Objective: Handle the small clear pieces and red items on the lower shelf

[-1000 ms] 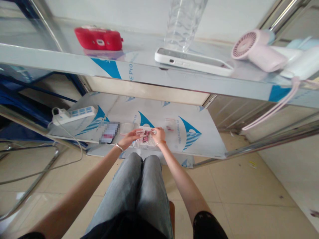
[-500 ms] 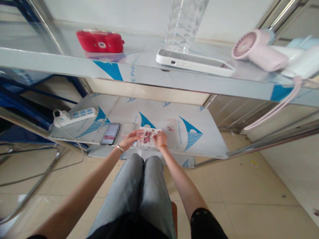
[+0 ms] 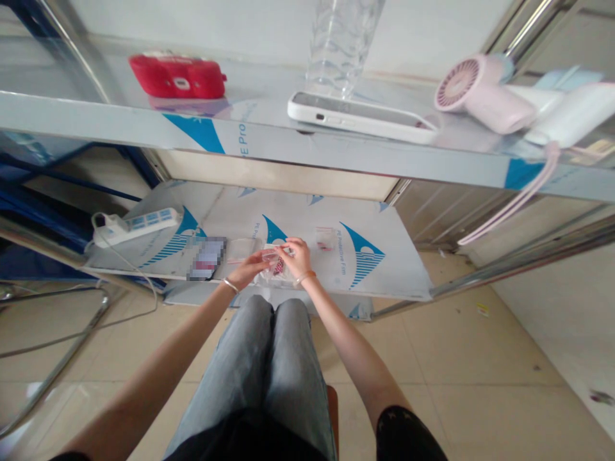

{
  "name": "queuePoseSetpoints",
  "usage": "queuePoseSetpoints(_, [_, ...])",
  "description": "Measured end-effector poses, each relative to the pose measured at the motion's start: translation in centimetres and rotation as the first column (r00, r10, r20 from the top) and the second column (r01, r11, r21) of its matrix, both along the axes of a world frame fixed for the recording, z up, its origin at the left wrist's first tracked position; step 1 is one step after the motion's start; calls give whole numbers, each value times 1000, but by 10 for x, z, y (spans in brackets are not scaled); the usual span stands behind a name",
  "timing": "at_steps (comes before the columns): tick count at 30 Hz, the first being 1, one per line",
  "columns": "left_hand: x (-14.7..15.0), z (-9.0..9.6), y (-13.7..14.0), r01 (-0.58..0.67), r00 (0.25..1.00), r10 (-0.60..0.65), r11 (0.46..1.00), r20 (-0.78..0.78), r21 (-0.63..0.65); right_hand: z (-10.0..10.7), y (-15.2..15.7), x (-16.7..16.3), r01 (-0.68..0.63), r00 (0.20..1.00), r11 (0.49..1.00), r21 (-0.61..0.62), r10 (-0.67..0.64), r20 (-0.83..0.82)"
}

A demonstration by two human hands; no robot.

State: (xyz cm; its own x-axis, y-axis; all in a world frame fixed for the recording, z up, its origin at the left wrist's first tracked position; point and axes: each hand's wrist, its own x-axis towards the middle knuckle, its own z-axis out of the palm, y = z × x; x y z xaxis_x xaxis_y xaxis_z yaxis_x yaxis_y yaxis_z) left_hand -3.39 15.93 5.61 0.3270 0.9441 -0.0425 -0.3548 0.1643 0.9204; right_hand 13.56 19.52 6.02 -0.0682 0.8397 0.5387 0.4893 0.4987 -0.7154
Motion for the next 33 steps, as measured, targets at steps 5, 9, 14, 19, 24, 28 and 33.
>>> queuePoseSetpoints(5, [-2, 10, -4, -7, 1000, 6, 999, -7, -38, -35, 16, 20, 173, 957, 970, -171, -125, 260])
queuePoseSetpoints(9, [-4, 17, -6, -3, 1000, 3, 1000, -26, 17, -58, 20, 27, 313, 876, 908, -278, -163, 453])
queuePoseSetpoints(14, [-7, 21, -7, -20, 997, 24, 999, -80, 47, -67, 23, 22, 402, 829, 866, -297, -206, 520])
queuePoseSetpoints(19, [-8, 25, -8, -30, 998, 34, 997, -62, 67, -73, 26, 16, 390, 834, 874, -290, -201, 514])
queuePoseSetpoints(24, [-11, 20, -6, -18, 993, 25, 998, -116, 60, -78, 28, 13, 359, 880, 894, -268, -229, 416])
queuePoseSetpoints(28, [-14, 17, -6, -39, 988, 42, 999, -147, 21, -71, 30, 10, 315, 926, 920, -232, -245, 285])
queuePoseSetpoints(33, [-16, 13, -5, -15, 992, 16, 1000, -126, 9, -32, 24, 4, 88, 995, 984, -155, -95, -37])
